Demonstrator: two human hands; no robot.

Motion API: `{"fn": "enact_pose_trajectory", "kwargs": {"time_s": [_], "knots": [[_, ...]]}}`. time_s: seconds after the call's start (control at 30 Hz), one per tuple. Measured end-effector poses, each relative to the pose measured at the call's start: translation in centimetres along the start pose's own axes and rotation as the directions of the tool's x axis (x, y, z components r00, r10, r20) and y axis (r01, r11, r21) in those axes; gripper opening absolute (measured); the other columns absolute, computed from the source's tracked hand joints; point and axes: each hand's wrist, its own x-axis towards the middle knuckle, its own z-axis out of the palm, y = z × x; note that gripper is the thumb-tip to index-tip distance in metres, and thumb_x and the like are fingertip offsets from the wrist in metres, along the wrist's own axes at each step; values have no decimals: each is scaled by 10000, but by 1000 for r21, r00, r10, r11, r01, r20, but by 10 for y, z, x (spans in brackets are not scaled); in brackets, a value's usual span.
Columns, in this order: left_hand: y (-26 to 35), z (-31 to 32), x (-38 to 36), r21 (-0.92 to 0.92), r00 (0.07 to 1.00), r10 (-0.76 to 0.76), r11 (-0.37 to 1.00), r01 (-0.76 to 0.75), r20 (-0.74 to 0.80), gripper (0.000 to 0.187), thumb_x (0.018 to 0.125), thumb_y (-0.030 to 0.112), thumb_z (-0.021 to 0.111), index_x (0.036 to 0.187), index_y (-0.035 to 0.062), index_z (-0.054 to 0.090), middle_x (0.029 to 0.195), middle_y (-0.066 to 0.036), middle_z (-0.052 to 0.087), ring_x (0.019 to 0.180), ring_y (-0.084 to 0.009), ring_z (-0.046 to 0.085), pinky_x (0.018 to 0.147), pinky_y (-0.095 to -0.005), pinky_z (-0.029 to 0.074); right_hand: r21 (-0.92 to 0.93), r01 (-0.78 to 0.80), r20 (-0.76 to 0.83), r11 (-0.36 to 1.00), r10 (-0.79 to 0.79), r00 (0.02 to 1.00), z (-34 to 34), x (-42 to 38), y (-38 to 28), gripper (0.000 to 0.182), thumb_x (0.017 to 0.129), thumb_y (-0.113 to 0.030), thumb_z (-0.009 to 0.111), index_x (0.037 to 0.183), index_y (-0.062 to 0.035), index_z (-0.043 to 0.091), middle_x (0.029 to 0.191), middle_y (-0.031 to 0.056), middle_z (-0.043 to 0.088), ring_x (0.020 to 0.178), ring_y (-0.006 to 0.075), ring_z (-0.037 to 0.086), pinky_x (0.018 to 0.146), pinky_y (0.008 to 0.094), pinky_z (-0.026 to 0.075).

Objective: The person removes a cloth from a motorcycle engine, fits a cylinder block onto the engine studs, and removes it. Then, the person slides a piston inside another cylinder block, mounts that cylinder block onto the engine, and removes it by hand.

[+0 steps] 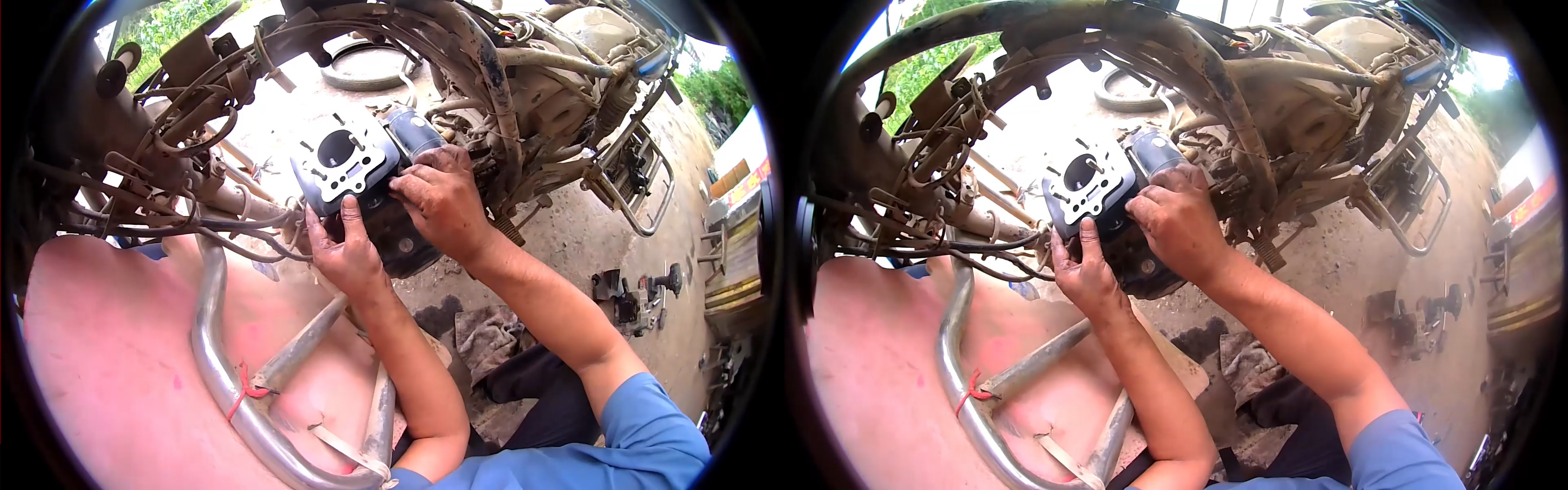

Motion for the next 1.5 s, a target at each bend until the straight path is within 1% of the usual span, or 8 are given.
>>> {"fn": "enact_pose_trajectory", "kwargs": {"time_s": [0.1,0.4,0.47,0.5,0.7,0.8,0.87,1.5], "knots": [[-4,-1,2,25,1000,12,1000,-12,-21,552,953,110,838,1408,-105,610,1232,-114,725,1061,-177,653,991,-317,523,-24,29,-56,999,-30,998,5,0,1,78,874,-102,702,894,-114,777,901,24,756,1031,241,669,1032,450,403],[2,1,1,51,999,31,998,-30,-16,557,949,104,841,1406,-110,607,1214,-114,729,1048,-174,650,981,-317,524,-176,82,43,981,-76,996,8,4,-1,118,873,-118,626,769,-123,682,818,39,680,1040,266,643,1041,459,399],[3,1,0,41,1000,14,999,-14,-7,540,952,94,835,1401,-104,611,1207,-113,730,1041,-172,653,967,-316,531,-196,57,107,979,-37,994,4,5,-5,49,848,-108,683,862,-114,730,880,37,690,1076,270,636,1049,462,394],[3,0,0,43,1000,13,999,-12,-3,540,952,94,835,1401,-104,611,1207,-113,730,1041,-172,653,967,-316,531,-218,32,171,975,6,985,2,4,-7,135,824,-98,741,954,-104,777,942,36,700,1113,274,628,1056,465,390],[6,2,0,4,1000,-8,1000,8,2,525,963,79,818,1406,-102,604,1209,-113,729,1043,-170,657,952,-311,540,-202,-98,45,974,109,993,5,0,-17,181,785,-98,769,966,-95,775,1122,81,654,1137,312,569,1038,494,369],[7,5,-1,-5,1000,-13,1000,13,-3,522,966,65,810,1412,-103,598,1226,-117,725,1051,-171,658,960,-317,542,-208,-88,38,974,98,994,7,2,-17,158,768,-99,780,924,-99,756,1127,79,638,1116,312,558,1020,494,372],[7,6,-2,-30,1000,-10,1000,9,-26,367,1007,49,751,1349,-45,659,1186,-75,731,1024,-157,666,938,-308,547,-215,-131,60,968,147,987,8,7,-20,152,760,-103,785,905,-101,741,1118,76,634,1121,313,551,1018,496,372],[4,3,0,-44,1000,-16,999,15,-11,445,961,35,798,1364,-86,653,1221,-110,731,1053,-178,660,962,-321,537,-229,-153,43,961,167,985,11,0,-17,183,762,-98,782,941,-92,744,1100,78,638,1115,334,552,1079,508,363]]}}
